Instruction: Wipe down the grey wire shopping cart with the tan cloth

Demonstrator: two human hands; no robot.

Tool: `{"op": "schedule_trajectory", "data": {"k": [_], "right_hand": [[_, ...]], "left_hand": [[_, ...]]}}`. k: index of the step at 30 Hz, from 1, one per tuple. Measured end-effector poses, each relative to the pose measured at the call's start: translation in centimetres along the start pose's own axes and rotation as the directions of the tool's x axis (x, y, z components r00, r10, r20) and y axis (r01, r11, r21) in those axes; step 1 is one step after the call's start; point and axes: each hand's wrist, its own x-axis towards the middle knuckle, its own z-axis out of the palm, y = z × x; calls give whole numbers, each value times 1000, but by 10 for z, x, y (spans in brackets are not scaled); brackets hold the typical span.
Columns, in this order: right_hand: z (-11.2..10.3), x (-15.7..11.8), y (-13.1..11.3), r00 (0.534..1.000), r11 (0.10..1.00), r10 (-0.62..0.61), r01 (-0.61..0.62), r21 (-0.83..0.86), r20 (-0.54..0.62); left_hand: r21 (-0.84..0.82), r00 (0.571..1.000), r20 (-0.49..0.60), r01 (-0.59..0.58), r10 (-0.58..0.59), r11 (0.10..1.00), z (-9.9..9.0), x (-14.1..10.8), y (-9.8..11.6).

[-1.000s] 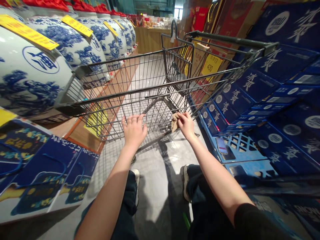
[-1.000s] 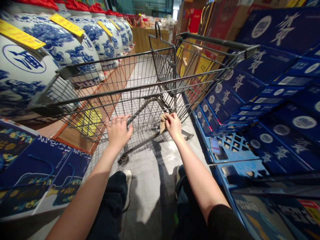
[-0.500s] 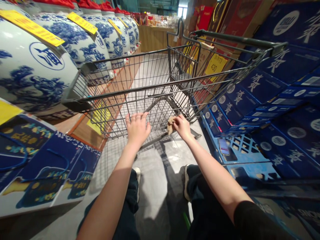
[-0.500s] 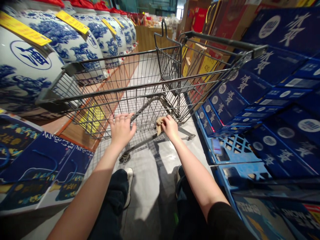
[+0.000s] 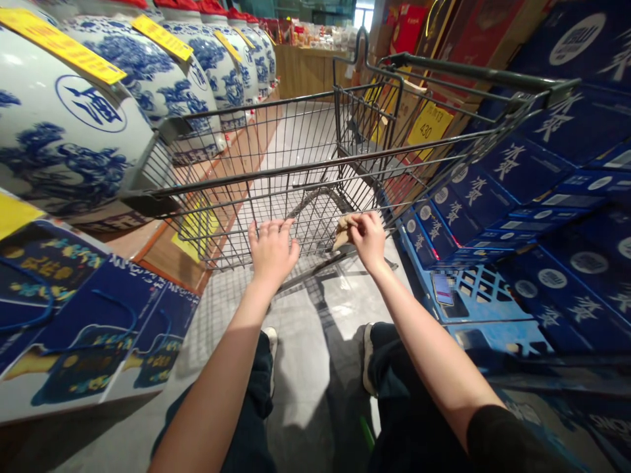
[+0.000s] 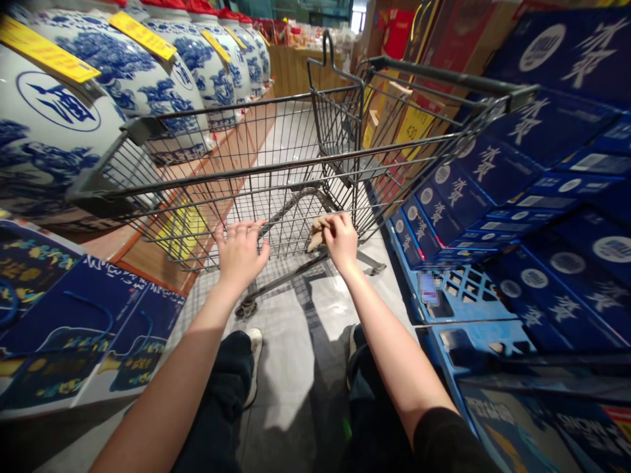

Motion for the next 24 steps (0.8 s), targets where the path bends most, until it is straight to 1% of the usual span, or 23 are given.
{"op": "schedule_trajectory", "data": {"k": [1,2,3,5,6,7,8,9,11,13,14,15,16,17,18,19,20,21,22,24], "right_hand": [[-2,2,0,999,1000,-11,12,17,-49],[-2,2,0,998,1000,-16,17,23,-63],[0,1,0,999,1000,-14,14,16,-35],[8,-6,1,994,1000,8,-5,-24,108],[12,-9,0,983,999,25,-17,-47,183],[15,-11,0,972,998,42,-29,-61,231],[17,-12,-2,970,997,53,-39,-62,239],[16,-10,-4,977,998,55,-46,-48,206],[10,-2,-8,997,999,48,-49,4,67],[4,5,-12,997,998,41,-38,46,-67],[3,6,-13,996,998,32,-28,51,-89],[5,5,-15,998,999,17,-14,42,-67],[8,2,-16,1000,1000,-3,3,21,-2],[13,-1,-17,995,1000,-23,24,-8,96],[18,-5,-18,980,998,-33,42,-40,198],[22,-9,-19,960,996,-31,51,-66,277],[25,-10,-20,951,995,-21,49,-82,309],[26,-11,-21,957,996,-15,41,-81,290],[25,-10,-22,973,997,-18,33,-62,230],[21,-5,-23,998,999,-39,39,-4,56]], "left_hand": [[0,1000,-5,4,-4,1000,1,0,0],[1,1000,-10,7,-7,1000,1,0,0],[2,1000,-13,10,-10,1000,2,0,0],[3,1000,-13,10,-10,1000,2,1,0],[5,1000,-10,8,-8,1000,2,1,0],[8,1000,-6,6,-6,1000,2,1,-1],[11,1000,-2,5,-5,1000,1,0,-1],[14,1000,1,3,-4,1000,1,0,-2],[18,1000,-1,3,-3,1000,1,0,-2],[18,1000,-10,6,-6,1000,1,0,-2],[18,1000,-11,7,-7,1000,1,0,-2],[18,1000,-10,10,-9,1000,1,0,-1],[19,1000,-5,12,-12,1000,1,0,-1],[21,1000,3,13,-13,1000,1,1,-1],[23,1000,12,12,-13,1000,0,1,0],[24,1000,21,11,-11,1000,-1,1,0],[25,1000,28,9,-9,1000,-1,1,0],[27,999,33,7,-7,1000,-2,1,0],[28,999,36,5,-6,1000,-3,1,0],[32,999,35,4,-6,999,-4,0,1]]}}
